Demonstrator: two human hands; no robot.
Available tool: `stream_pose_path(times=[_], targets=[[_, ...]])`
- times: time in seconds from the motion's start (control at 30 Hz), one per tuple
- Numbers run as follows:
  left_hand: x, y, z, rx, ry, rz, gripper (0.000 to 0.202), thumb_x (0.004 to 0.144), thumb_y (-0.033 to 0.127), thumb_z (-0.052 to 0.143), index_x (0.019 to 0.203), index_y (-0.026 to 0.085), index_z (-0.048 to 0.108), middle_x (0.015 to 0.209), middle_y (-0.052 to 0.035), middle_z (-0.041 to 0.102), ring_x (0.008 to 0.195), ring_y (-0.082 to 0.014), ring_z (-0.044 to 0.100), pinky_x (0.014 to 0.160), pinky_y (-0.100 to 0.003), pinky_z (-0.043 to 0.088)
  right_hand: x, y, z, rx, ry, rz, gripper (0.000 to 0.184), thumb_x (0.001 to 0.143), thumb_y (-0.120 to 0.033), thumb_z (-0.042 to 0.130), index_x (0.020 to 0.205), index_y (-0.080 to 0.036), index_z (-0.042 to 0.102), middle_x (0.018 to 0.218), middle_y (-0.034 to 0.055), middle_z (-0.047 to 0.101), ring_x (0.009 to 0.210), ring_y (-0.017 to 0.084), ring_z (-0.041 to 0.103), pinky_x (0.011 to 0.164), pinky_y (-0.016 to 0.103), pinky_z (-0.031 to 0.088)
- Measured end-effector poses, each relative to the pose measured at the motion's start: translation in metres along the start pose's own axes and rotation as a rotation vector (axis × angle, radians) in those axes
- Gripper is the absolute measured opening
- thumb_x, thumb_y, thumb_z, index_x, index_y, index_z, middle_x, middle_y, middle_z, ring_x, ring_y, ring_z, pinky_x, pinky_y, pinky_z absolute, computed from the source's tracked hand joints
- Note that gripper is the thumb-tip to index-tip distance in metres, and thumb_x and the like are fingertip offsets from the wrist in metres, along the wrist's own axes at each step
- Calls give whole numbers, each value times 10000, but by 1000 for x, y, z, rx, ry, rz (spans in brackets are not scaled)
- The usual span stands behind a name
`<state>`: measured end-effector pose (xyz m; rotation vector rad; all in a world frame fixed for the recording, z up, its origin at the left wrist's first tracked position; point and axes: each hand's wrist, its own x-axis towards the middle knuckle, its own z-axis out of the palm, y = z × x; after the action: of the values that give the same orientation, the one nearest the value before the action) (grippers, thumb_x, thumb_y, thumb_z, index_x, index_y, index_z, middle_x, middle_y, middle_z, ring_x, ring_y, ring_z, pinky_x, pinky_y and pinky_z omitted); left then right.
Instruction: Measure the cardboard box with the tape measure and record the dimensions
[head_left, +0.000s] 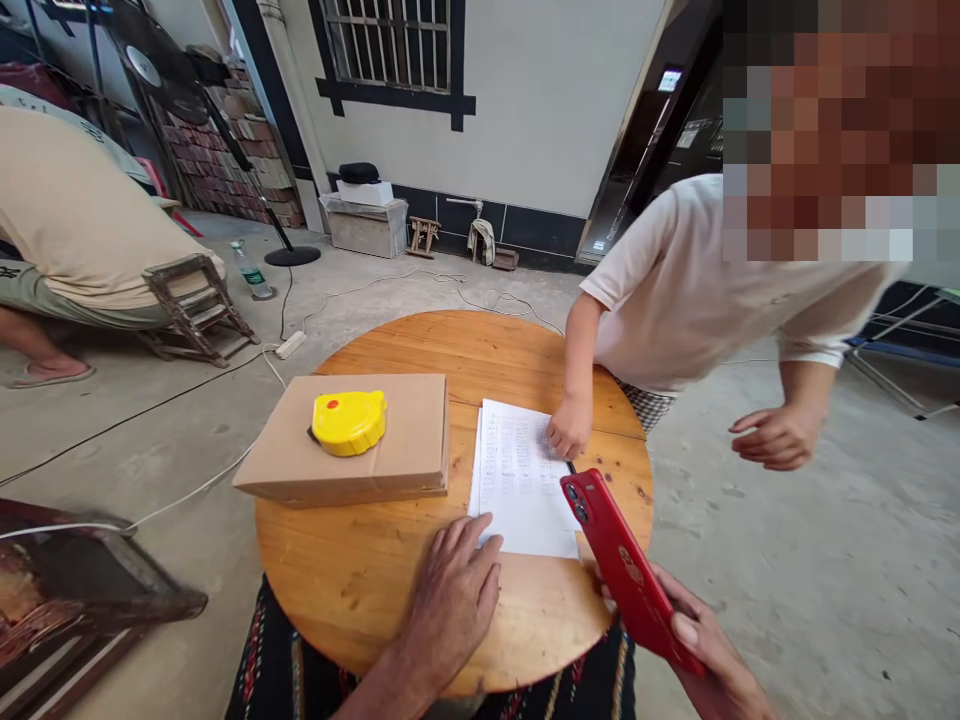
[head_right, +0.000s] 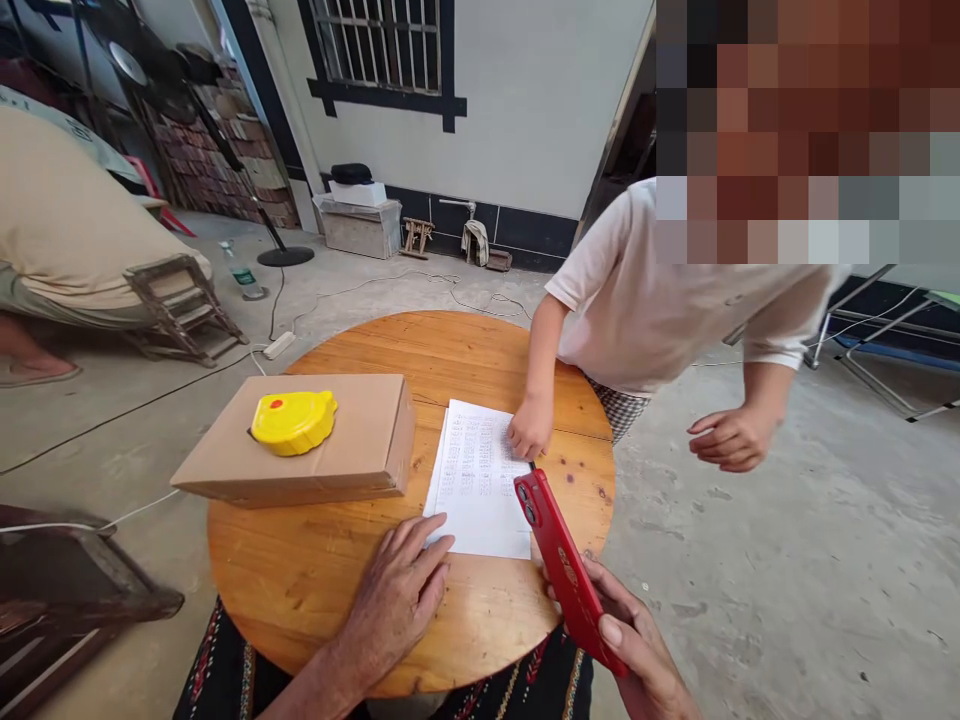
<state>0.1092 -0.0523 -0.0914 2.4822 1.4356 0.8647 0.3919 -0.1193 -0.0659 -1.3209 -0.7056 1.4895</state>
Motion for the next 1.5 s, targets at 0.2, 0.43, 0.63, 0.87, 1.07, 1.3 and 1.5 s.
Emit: stream_pose_path(times=[0.2, 0.43, 0.63, 0.87, 1.07, 1.3, 1.5], targets=[[-2, -1, 2, -12, 1, -2, 290, 847, 64, 487, 1049, 196, 649, 1216, -86, 634, 1089, -267, 555, 915, -461, 506, -14, 6, 2, 44, 44, 28, 691, 576, -610, 790, 1172, -269, 709, 1252, 131, 689, 1189, 439, 591, 957, 553, 480], [-2, -1, 3, -9, 6, 3, 282, 854, 73, 491, 1050, 194, 655, 1211, -86, 640, 1088, -268, 551, 918, -467, 504, -17, 3, 12, -68, -106, 30, 732, 596, -627, 753, 1222, -254, 679, 1295, 117, 662, 1209, 418, 579, 1045, 524, 411], [-2, -2, 3, -18, 0, 10, 276, 865, 80, 494, 1059, 191, 655, 1212, -87, 641, 1095, -265, 552, 921, -468, 508, -16, -2, 26, -102, -266, 21, 736, 598, -647, 716, 1228, -268, 681, 1255, 103, 679, 1181, 395, 593, 1030, 480, 428], [-3, -3, 2, -62, -5, 10, 257, 875, 82, 492, 1044, 191, 652, 1232, -86, 634, 1124, -270, 546, 947, -481, 503, -19, 9, 29, -71, -368, 41, 781, 598, -670, 711, 1268, -272, 654, 1329, 100, 638, 1289, 409, 509, 1096, 508, 353], [-3, -2, -3, -161, 60, 8, 300, 884, 66, 474, 1090, 187, 655, 1182, -93, 661, 1103, -252, 576, 941, -464, 526, -25, 9, 35, -28, -348, 6, 715, 608, -644, 745, 1239, -316, 674, 1291, 83, 664, 1252, 393, 548, 1075, 516, 386], [-15, 19, -27, -466, 44, -96, 302, 909, 223, 523, 1190, 223, 632, 1183, -89, 682, 1074, -220, 649, 904, -357, 571, -32, -3, 50, -90, -240, -17, 762, 550, -672, 763, 1197, -274, 698, 1285, 128, 659, 1219, 442, 560, 1042, 554, 417], [-33, 41, -33, -868, -163, -304, 558, 910, 387, 574, 1435, 247, 447, 1348, -128, 603, 1117, -275, 655, 901, -399, 582, -26, 5, 73, -85, -244, -116, 710, 612, -606, 767, 1244, -305, 648, 1272, 94, 663, 1232, 414, 550, 1062, 543, 410]])
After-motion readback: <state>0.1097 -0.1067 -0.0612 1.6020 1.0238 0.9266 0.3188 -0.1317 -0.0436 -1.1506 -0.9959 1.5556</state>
